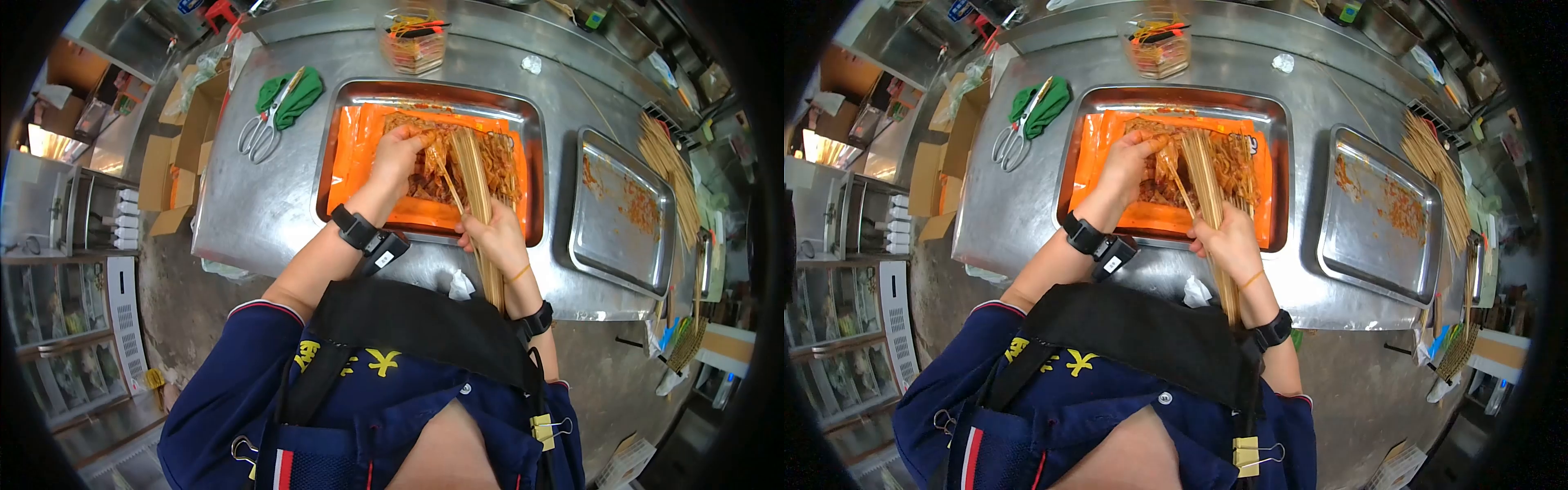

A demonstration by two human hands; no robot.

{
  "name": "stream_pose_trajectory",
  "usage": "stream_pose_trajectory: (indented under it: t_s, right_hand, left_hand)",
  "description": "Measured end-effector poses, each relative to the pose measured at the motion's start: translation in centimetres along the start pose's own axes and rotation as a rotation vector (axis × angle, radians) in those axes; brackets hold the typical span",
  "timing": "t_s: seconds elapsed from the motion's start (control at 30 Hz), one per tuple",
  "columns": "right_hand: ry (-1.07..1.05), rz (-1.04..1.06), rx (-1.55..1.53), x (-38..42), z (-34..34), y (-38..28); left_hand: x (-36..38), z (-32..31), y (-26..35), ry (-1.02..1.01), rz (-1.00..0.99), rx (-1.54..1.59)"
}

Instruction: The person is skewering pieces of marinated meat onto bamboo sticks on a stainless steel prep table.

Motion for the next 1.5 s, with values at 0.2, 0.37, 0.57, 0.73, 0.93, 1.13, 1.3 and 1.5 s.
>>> stream_pose_trajectory:
  t_s: [0.2,0.37,0.57,0.73,0.93,1.13,1.3,1.5]
  right_hand:
    - [0.003,0.008,-0.030,0.0,0.1,0.3]
    - [0.014,0.002,-0.048,0.1,0.0,0.4]
    - [0.029,-0.005,-0.007,0.2,0.2,0.1]
    - [0.012,-0.003,-0.024,0.1,0.1,0.3]
    - [0.024,0.013,0.019,0.1,0.1,0.1]
    - [0.044,0.021,0.050,0.1,0.1,-0.1]
    - [0.071,0.010,0.023,-0.1,0.3,0.4]
    - [0.081,0.020,0.044,0.5,-0.2,-0.6]
  left_hand:
    - [-1.1,0.1,-2.5,-0.142,0.223,0.205]
    - [-0.2,-0.1,-3.7,-0.174,0.179,0.156]
    - [0.8,-0.3,-1.5,-0.101,0.046,0.151]
    - [1.9,-1.2,-0.4,-0.057,-0.162,0.115]
    - [1.5,-1.0,-0.3,0.045,-0.547,-0.122]
    - [2.9,-1.8,-1.5,0.037,-0.540,-0.154]
    - [4.0,-3.0,-4.1,-0.108,-0.413,-0.172]
    - [3.0,-2.5,-2.4,-0.084,-0.431,-0.073]
Point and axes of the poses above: each hand's wrist, its own x-axis away from the middle knuckle, its own z-axis out of the back of the hand, y = z × x, the point moved 7 cm from there along -x, towards the middle knuckle, and after that the axes turned 11 degrees about z, right-handed, at the moved point
